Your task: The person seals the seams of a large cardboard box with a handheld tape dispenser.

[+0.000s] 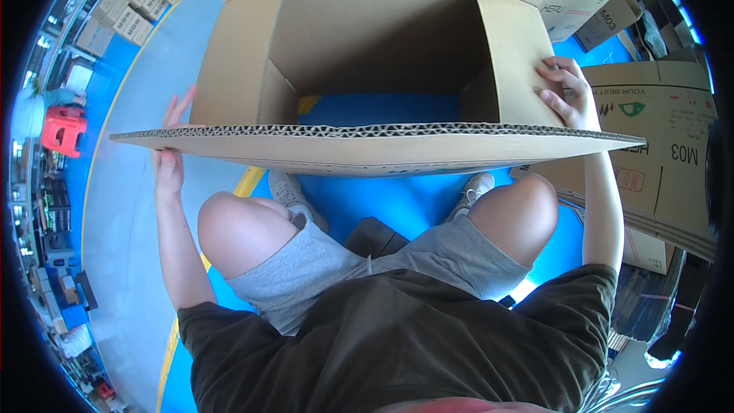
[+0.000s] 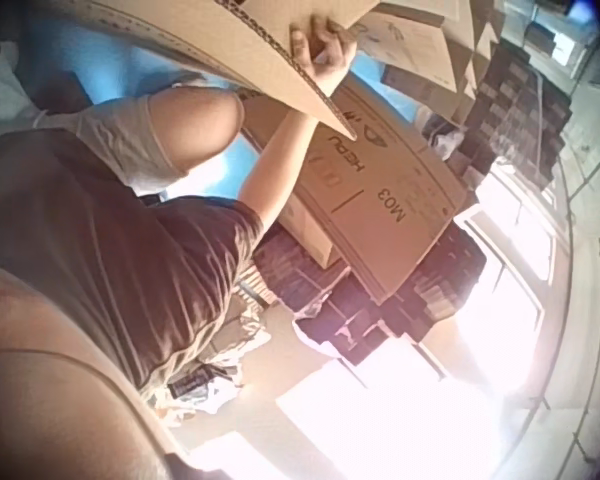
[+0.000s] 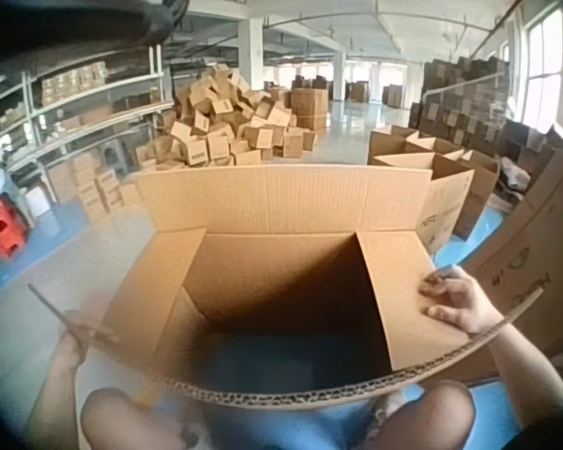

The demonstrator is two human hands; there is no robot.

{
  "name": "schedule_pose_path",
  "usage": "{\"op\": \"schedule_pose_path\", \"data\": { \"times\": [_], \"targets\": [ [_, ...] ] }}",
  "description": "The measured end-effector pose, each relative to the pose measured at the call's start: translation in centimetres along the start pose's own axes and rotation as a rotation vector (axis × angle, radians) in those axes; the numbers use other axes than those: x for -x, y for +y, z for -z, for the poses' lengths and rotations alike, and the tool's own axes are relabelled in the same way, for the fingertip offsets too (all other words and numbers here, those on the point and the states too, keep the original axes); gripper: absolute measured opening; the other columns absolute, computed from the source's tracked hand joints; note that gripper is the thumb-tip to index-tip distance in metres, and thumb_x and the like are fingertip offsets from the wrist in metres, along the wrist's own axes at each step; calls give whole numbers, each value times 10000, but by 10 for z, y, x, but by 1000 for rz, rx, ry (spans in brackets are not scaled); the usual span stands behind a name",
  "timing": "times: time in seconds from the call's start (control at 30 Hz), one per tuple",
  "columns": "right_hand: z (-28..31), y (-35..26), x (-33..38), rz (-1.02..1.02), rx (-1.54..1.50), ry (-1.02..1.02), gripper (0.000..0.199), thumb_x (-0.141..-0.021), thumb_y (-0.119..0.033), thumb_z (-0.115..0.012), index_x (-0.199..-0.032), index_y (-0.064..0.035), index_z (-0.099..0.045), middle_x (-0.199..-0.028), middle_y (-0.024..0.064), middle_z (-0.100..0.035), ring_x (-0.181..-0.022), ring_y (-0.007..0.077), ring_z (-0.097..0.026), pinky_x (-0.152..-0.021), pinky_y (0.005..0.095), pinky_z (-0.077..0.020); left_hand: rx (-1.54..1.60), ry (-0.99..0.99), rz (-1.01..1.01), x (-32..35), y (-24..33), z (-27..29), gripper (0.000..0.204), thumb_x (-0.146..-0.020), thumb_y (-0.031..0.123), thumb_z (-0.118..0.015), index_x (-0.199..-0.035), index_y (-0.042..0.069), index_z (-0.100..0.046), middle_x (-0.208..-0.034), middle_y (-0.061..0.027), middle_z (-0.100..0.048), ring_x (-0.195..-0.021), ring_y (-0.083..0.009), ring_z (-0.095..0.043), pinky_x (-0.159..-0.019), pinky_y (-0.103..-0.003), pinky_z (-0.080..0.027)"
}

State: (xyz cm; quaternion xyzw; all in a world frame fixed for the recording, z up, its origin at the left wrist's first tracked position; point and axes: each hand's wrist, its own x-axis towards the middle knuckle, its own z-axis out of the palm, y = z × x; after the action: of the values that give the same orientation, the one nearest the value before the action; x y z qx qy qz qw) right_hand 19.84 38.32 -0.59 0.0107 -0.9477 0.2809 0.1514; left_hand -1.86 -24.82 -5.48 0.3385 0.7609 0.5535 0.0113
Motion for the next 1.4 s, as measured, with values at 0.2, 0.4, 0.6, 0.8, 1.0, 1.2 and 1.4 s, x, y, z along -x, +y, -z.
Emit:
{"op": "schedule_pose_path", "data": {
  "times": [0.2, 0.4, 0.6, 0.8, 1.0, 1.2, 1.4],
  "targets": [
    [14, 18, 10, 156, -442, -71, 572, -954, -478, -429, -1005, 23, -701, -1135, 224, -653, -1166, 339, -560, -1041, 485, -384, 101, 157, 40, 14, -7, -9, 852, -864, 714, -481, -1356, 18, -468, -1386, -193, -505, -1361, -334, -390, -1157, -459, -209],
    [10, 0, 36, 89, -1001, -167, 1207, -620, -967, -328, -1215, 49, -590, -1234, 244, -607, -1350, 357, -409, -1153, 533, -207, 190, 357, 109, 27, -8, -8, 836, -884, 603, -580, -1421, 3, -354, -1383, -106, -461, -1312, -229, -395, -1106, -399, -264],
    [-2, 5, 52, -495, -838, 491, 762, -958, -581, -455, -1465, -35, -295, -1483, 169, -358, -1352, 303, -371, -1111, 503, -290, 239, 366, 140, 11, 4, -13, 718, -924, 496, -587, -1404, 0, -387, -1372, -106, -478, -1291, -219, -421, -1086, -382, -297],
    [10, -28, 25, -608, -370, 290, 587, -928, -441, -628, -1259, 35, -537, -1016, 69, -645, -982, 112, -578, -858, 318, -474, 158, 494, 204, -24, 50, -52, 612, -951, 347, -608, -1405, -4, -395, -1349, -126, -504, -1274, -217, -453, -1055, -372, -357],
    [-31, -37, 4, -581, -235, 440, 650, -911, -381, -667, -1395, -23, -423, -1109, 217, -636, -900, 190, -664, -761, 315, -538, -409, 490, 109, -32, 34, -53, 568, -943, 338, -623, -1437, 148, -417, -1442, -202, -420, -1363, -289, -376, -1111, -466, -288],
    [-12, -30, -5, -658, -327, 128, 672, -936, -355, -634, -1475, -91, -332, -1231, 240, -587, -1017, 228, -645, -817, 350, -539, -1094, -264, -201, -77, 95, -140, 742, -819, 719, -518, -1454, 356, -393, -1586, -134, -197, -1443, -438, -155, -1131, -658, -80],
    [5, -23, -33, -339, 467, 100, 740, -901, -370, -678, -1484, -101, -311, -1320, 210, -535, -1223, 293, -543, -1023, 396, -429, -1093, -353, -88, -85, 98, -165, 862, -736, 817, -512, -1467, 387, -357, -1589, -150, -174, -1437, -474, -126, -1102, -709, -56]
  ]
}}
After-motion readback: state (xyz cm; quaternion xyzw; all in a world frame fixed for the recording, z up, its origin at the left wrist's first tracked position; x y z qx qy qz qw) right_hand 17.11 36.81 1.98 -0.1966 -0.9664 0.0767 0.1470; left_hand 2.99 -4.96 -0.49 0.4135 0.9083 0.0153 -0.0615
